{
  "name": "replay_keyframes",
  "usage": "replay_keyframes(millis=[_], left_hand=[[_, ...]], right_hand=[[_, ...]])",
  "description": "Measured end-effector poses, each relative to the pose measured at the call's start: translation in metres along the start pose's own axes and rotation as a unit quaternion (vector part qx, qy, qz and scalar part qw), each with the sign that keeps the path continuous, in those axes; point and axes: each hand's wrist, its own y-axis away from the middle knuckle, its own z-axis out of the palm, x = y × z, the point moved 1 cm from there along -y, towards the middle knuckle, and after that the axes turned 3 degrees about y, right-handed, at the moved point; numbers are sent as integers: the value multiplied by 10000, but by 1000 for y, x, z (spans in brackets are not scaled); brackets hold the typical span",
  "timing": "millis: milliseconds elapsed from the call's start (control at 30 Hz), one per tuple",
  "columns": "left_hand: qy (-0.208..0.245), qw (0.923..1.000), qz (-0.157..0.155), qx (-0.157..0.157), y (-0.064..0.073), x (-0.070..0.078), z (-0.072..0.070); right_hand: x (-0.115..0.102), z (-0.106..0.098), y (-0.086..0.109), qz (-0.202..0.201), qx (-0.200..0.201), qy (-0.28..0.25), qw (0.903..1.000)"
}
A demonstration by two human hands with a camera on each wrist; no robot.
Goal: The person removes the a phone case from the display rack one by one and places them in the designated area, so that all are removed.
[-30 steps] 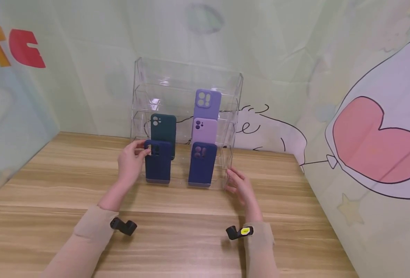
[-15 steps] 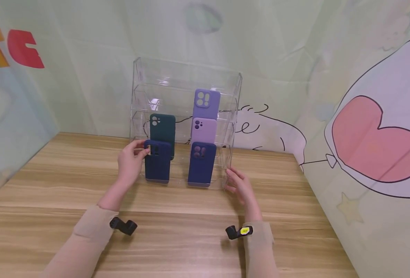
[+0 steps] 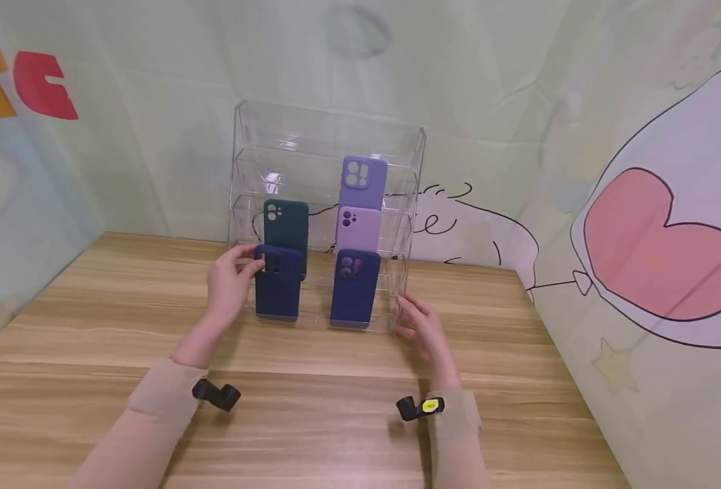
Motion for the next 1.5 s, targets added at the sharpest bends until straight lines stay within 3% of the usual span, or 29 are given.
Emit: replay_keyframes(millis=[700,1000,1300,1500], left_hand=[[240,9992,-107,296,-5,4,-4],[564,9978,5,345,-7,10,-5],[1016,9933,-537,67,-9,8,1],[1060,9922,-653,-21,-8,5,2]], right_hand=[[0,0,-1,16,102,-106,9999],[0,1,-1,3,109,-48,9999],[0,-1,0,14,111,-30,9999],[1,0,0,27,117,-77,9999]])
